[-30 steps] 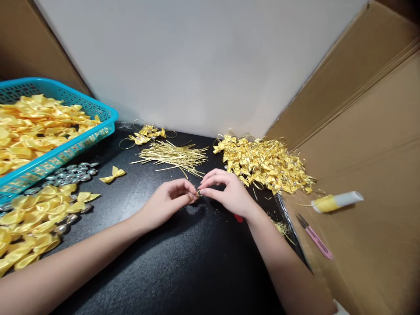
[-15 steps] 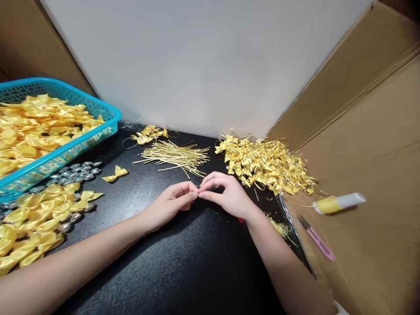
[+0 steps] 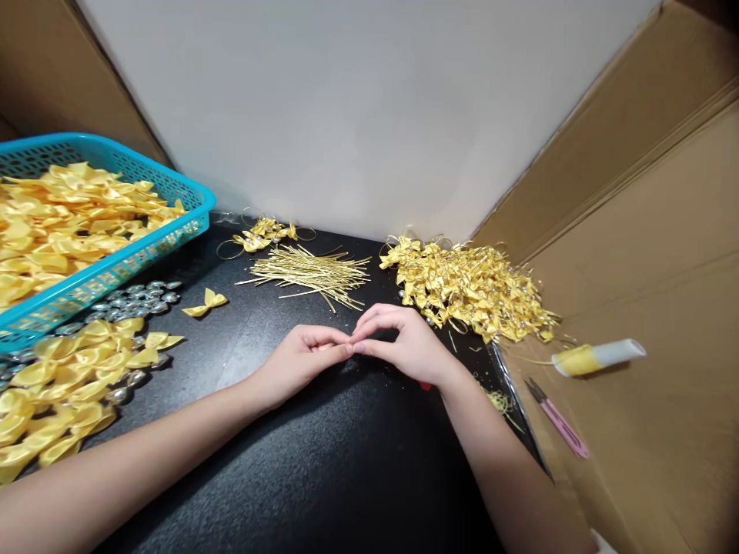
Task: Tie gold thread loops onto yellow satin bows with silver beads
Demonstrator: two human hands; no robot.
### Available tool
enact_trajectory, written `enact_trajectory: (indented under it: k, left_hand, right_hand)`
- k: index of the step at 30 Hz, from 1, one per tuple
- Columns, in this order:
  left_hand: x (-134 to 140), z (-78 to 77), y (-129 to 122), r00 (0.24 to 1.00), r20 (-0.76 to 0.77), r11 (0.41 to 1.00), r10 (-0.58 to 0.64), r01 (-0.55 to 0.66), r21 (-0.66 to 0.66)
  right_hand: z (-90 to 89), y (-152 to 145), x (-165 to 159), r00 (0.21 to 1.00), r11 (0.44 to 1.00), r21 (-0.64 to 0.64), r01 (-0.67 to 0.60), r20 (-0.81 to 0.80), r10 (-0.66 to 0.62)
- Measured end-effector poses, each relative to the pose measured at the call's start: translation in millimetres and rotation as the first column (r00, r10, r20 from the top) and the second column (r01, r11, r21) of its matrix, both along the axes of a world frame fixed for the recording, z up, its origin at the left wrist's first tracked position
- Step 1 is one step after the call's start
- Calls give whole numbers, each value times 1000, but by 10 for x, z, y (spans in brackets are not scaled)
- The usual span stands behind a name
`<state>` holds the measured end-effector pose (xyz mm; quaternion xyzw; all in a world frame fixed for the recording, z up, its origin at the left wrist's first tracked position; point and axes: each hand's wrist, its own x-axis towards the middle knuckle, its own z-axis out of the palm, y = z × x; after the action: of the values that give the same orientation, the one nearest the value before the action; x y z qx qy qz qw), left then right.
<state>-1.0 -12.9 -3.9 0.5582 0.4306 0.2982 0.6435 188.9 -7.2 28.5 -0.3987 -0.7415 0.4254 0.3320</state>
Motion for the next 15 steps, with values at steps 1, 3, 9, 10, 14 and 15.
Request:
enact_trajectory:
  k: [1,3,9,10,14,15]
  left_hand:
    - [1,5,-7,1000,0,1000,4,-4,-4]
    - [1,13,-17,1000,-5,1000,9,-9,-7]
    - [5,20,-23,1000,-4,1000,10,-10,7]
    - [7,20,-22,1000,-2,1000,13,-13,7]
    - [12,23,-18,1000,6,1000,15,-15,13]
    - [13,27,-15,1000,9,1000,13,-13,14]
  right_hand:
    - [6,-3,3,1000,1000,2,-3,6,3]
    - [16,-8,9,1000,1000,5,-9,14,9]
    - [63,0,68,998,999,-13,-43,53,44]
    - [74,3,82,997,999,-24,-40,68,41]
    - [92,-3,93,995,1000,-15,-26,98,28]
    - [88,-8,82,994,999,6,-43,98,43]
